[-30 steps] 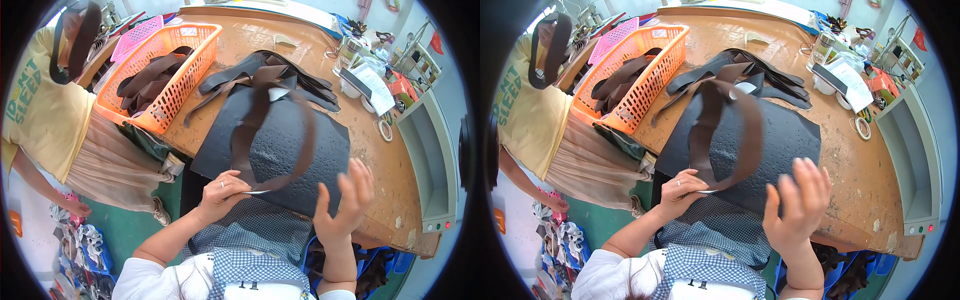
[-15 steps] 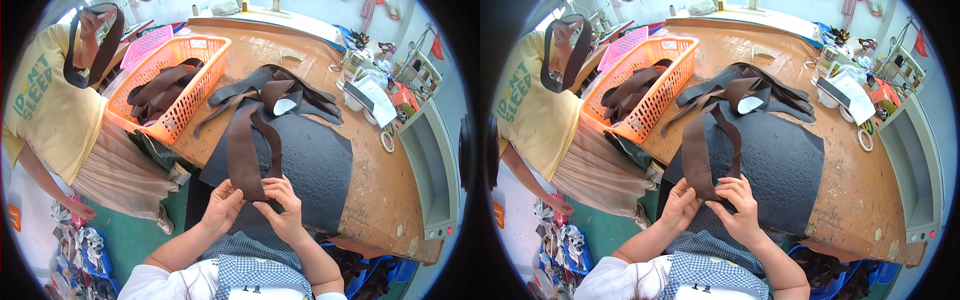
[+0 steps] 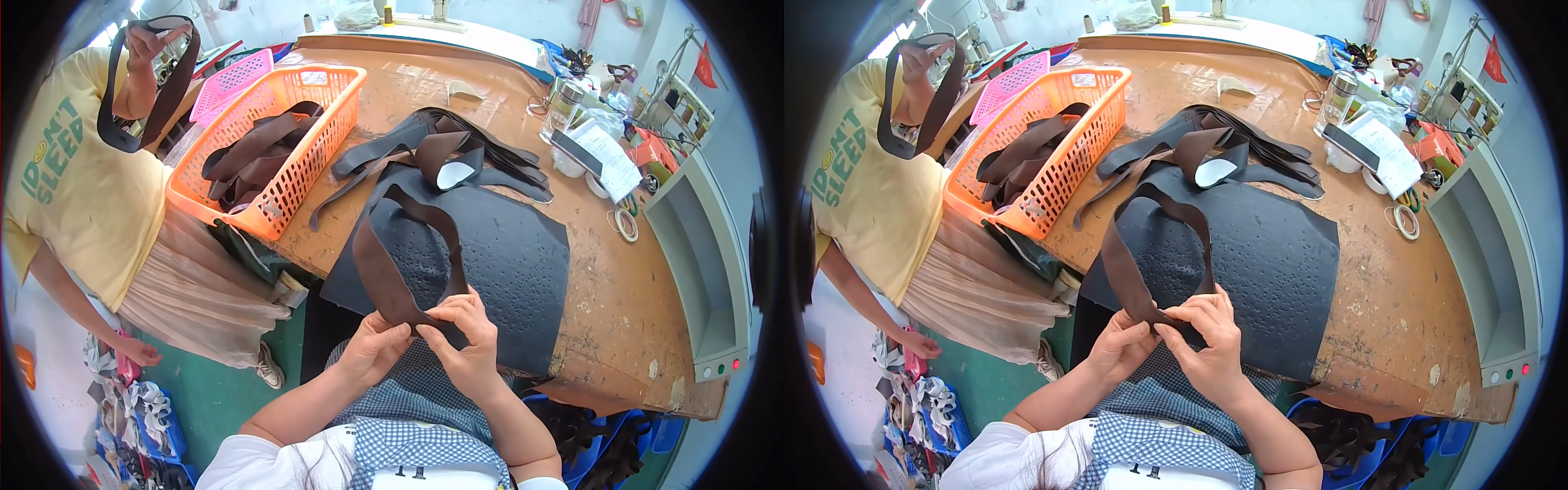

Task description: Assembling and aligning leather or synthetic components for shoe manufacturing at a workbench.

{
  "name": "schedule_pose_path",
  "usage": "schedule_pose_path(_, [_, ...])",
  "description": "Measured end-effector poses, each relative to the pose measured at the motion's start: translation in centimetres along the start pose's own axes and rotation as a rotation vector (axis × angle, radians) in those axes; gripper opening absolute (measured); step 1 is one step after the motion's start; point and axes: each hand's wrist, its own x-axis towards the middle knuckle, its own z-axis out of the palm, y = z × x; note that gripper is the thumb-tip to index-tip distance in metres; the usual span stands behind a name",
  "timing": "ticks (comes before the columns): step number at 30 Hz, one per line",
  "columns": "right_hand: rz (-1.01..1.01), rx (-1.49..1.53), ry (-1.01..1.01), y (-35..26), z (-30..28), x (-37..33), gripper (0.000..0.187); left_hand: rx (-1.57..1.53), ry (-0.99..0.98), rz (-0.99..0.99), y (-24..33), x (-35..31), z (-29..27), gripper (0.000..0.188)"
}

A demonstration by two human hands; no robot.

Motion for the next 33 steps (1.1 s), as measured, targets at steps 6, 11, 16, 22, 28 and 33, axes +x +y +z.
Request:
schedule_pose_path(6, [0.057,0.117,0.026,0.4,0.4,-0.3,0.014,0.052,0.067,0.023,-0.2,-0.3,0.1,0.017])
schedule_pose_path(11, [-0.007,0.065,-0.001,0.2,0.0,0.1,0.014,0.17,0.093,0.038,-0.1,-0.4,0.3,0.016])
schedule_pose_path(16, [-0.103,-0.031,-0.072,-0.3,0.0,0.6,0.012,0.049,0.105,-0.027,1.1,0.3,1.3,0.012])
schedule_pose_path(22, [-0.125,-0.107,-0.005,0.3,0.6,0.2,0.009,0.18,0.261,0.05,0.9,0.4,1.9,0.008])
schedule_pose_path(28, [-0.116,-0.159,0.055,0.2,1.8,-0.2,0.014,0.145,0.336,0.083,0.8,0.5,1.7,0.007])
schedule_pose_path(33, [0.018,-0.036,0.03,0.7,1.7,-0.3,0.017,0.074,0.359,0.037,0.9,0.3,2.5,0.005])
